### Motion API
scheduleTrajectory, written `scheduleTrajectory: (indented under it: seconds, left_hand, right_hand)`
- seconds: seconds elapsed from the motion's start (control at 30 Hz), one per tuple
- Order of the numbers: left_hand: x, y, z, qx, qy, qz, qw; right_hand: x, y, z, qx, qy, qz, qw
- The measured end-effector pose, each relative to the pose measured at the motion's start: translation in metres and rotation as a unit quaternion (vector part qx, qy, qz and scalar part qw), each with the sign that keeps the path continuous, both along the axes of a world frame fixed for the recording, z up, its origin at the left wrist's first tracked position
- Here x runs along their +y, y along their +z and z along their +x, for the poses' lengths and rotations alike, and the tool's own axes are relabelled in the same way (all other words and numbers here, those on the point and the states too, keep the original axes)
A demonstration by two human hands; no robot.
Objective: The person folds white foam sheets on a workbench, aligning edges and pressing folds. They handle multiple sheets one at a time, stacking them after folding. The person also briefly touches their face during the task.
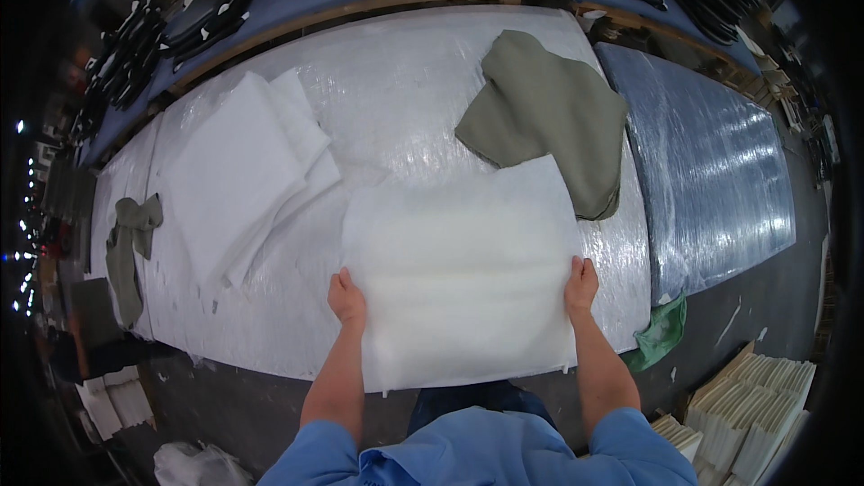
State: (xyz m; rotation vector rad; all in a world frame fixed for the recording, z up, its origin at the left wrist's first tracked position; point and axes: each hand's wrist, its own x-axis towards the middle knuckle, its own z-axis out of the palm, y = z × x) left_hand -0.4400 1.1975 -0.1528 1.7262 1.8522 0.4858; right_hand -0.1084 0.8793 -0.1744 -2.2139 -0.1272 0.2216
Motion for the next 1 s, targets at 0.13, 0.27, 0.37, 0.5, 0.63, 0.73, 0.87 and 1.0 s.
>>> scheduleTrajectory:
  seconds: [0.13,0.27,0.37,0.5,0.63,0.73,0.87,1.0]
  left_hand:
    - [0.003,-0.006,-0.006,0.001,0.018,-0.002,1.0]
    - [0.007,-0.015,-0.007,0.0,0.042,0.015,0.999]
    - [0.005,-0.018,-0.004,-0.023,0.04,0.002,0.999]
    - [0.028,-0.004,-0.017,-0.25,0.044,-0.156,0.955]
    - [0.057,0.039,0.027,-0.33,0.096,-0.316,0.884]
    - [0.081,0.042,0.033,-0.195,-0.012,-0.259,0.946]
    - [0.087,0.038,0.032,-0.204,-0.099,-0.193,0.955]
    - [0.082,0.032,0.034,-0.218,-0.071,-0.141,0.963]
  right_hand:
    - [0.001,-0.002,0.0,0.007,-0.008,-0.011,1.0]
    - [0.003,-0.003,0.003,0.003,-0.017,0.009,1.0]
    - [0.0,0.0,0.006,0.021,0.018,-0.026,0.999]
    - [0.003,0.013,0.027,0.119,0.077,0.021,0.99]
    - [0.037,0.032,0.055,0.101,0.059,0.037,0.992]
    - [0.07,0.046,0.065,0.107,0.096,-0.064,0.988]
    - [0.078,0.038,0.063,-0.021,0.078,-0.02,0.997]
    - [0.078,0.034,0.057,-0.036,0.068,0.014,0.997]
